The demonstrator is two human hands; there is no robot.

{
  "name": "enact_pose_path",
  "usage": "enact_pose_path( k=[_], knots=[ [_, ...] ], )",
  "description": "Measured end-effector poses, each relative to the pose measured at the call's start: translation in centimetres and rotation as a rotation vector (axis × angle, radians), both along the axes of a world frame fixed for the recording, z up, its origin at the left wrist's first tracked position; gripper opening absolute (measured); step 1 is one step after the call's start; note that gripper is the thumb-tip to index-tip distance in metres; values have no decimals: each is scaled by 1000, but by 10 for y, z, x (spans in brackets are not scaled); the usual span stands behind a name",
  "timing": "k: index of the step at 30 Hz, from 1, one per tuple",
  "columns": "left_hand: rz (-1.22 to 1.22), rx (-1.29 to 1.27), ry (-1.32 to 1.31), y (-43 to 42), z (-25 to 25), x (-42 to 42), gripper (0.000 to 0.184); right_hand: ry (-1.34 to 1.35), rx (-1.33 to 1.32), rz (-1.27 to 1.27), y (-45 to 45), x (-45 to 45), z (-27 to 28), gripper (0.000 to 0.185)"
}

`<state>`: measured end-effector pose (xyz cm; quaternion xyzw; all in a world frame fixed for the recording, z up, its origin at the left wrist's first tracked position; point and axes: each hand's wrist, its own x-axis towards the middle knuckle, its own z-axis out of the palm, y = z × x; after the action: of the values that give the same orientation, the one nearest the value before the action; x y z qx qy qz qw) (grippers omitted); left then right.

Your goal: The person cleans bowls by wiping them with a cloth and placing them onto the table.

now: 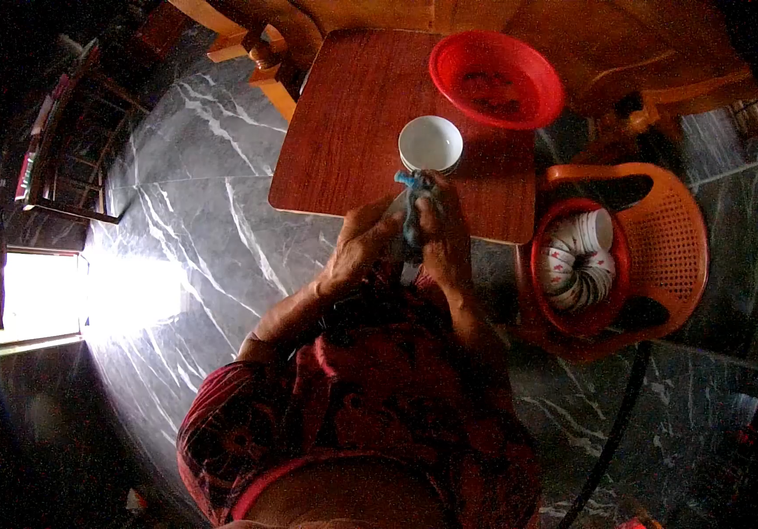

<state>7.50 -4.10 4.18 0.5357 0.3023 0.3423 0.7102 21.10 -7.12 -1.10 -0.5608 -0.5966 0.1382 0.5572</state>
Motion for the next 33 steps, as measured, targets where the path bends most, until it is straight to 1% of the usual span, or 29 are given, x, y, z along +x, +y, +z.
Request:
enact_pose_path(
  k=[1,3,4,6,7,9,10,11,13,15,16,17,19,20,21,22,23,24,25,26,27,28,29,31,32,33],
  knots=[
    [-4,0,2,-1,-1,-2,35,2,0,-4,-1,4,-5,39],
    [-7,-126,13,0,-3,-8,35,779,-236,162,0,8,-5,39],
    [-8,-125,12,0,-1,-9,35,778,-234,161,0,9,-4,39],
    [20,-103,-57,1,6,-10,34,1189,-418,182,2,7,1,39],
    [25,-103,-57,0,6,-9,34,1188,-421,186,3,5,-1,39],
    [92,-214,-108,-2,5,-6,36,1362,-186,367,-1,-2,-17,37],
    [92,-214,-108,-2,4,-5,36,1362,-187,367,-4,-6,-28,37],
    [126,-188,-102,-3,2,-5,36,1057,-263,234,-8,-10,-42,37],
    [156,-162,-95,-3,-8,-2,36,749,-329,100,-13,-17,-52,37],
    [133,-93,-194,-1,-11,5,35,1712,-236,286,-14,-21,-54,39],
    [80,-130,-252,-4,-10,5,36,1712,-236,287,-12,-18,-60,39],
    [82,-128,-251,-4,-10,4,36,1643,-265,321,-9,-14,-65,38],
    [7,-187,-154,-1,-10,1,44,1573,-293,357,-5,-6,-74,37],
    [32,-341,-13,7,-17,-2,41,1556,-232,262,-4,-4,-73,36],
    [81,-289,-22,9,-22,0,36,1537,-171,167,-5,-3,-72,35],
    [130,-235,-29,10,-13,3,33,1536,-172,167,-7,-1,-55,35],
    [41,-457,-149,14,-1,0,32,1318,-214,130,-9,2,-35,35],
    [39,-454,-150,15,-4,0,32,1208,-231,112,-9,3,-30,35],
    [40,-386,-103,16,-9,0,32,1099,-247,92,-9,3,-25,36],
    [42,-320,-57,15,-12,0,32,1084,-117,102,-7,1,-26,36],
    [41,-320,-57,14,-15,2,32,1066,12,114,-6,-1,-26,37],
    [86,-326,-120,10,-16,5,33,1066,12,114,-9,1,-24,37],
    [132,-331,-181,7,-16,7,34,736,-28,8,-14,-1,-7,37],
    [161,-338,-156,2,-1,7,34,404,-65,-94,-18,-1,0,37],
    [186,-344,-134,1,3,8,34,332,-102,-106,-19,-2,1,39],
    [182,-344,-134,0,-1,12,34,414,-99,-59,-22,-5,3,41]
  ],
)
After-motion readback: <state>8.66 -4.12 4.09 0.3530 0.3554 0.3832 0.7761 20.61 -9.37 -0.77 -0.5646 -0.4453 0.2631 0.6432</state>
